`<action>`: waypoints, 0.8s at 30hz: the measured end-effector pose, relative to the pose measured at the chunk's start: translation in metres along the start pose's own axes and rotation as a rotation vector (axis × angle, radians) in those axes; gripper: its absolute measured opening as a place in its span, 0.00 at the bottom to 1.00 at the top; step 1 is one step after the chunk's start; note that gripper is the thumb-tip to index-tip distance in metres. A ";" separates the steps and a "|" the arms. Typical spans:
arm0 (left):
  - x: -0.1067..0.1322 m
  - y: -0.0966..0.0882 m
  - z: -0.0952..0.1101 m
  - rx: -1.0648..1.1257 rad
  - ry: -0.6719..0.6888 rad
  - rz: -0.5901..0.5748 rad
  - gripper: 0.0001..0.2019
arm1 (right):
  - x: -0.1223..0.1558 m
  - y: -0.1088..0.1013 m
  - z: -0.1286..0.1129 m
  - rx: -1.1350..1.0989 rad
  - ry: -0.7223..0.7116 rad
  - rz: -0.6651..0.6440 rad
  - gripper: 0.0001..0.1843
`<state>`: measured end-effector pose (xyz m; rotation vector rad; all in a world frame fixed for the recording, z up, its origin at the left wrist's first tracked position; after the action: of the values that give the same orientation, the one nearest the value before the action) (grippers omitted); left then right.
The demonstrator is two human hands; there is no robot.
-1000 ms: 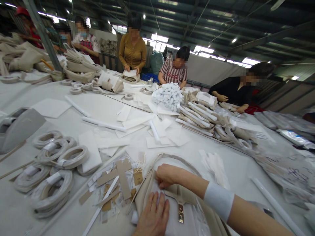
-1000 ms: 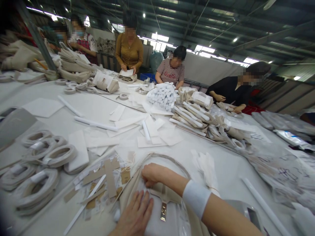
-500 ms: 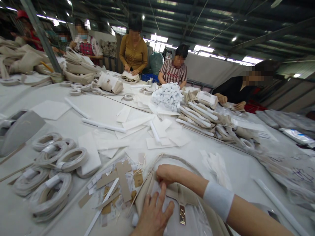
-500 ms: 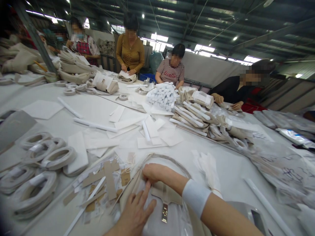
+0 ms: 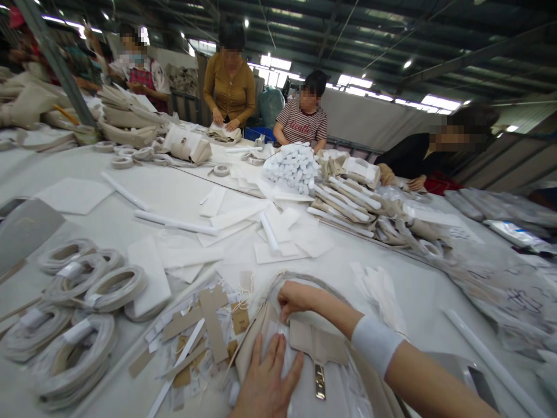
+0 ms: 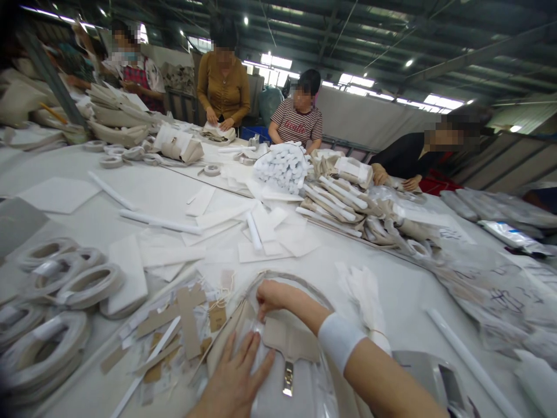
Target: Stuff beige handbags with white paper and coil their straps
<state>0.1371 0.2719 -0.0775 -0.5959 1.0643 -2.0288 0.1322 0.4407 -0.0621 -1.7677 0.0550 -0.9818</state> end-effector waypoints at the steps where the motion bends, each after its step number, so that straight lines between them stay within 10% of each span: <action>1: 0.000 0.000 0.000 0.012 -0.005 -0.005 0.36 | 0.006 -0.004 0.010 -0.005 0.050 0.045 0.08; 8: 0.004 -0.002 0.004 0.002 0.017 0.016 0.44 | 0.068 -0.006 -0.006 -0.099 0.170 0.342 0.19; 24: 0.006 -0.001 0.003 -0.156 -0.129 0.112 0.43 | 0.053 0.034 -0.025 -0.241 0.292 0.155 0.38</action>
<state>0.1350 0.2662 -0.0744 -0.7212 1.1590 -1.7974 0.1651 0.3813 -0.0558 -1.7906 0.5059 -1.1491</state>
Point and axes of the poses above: each hand's wrist, its own x-axis away from the middle knuckle, its own y-axis out of the palm, z = x × y, the point moved 10 cm from there along -x, towards the middle knuckle, and after that the axes turned 6 degrees about x, right-handed, at the moved point
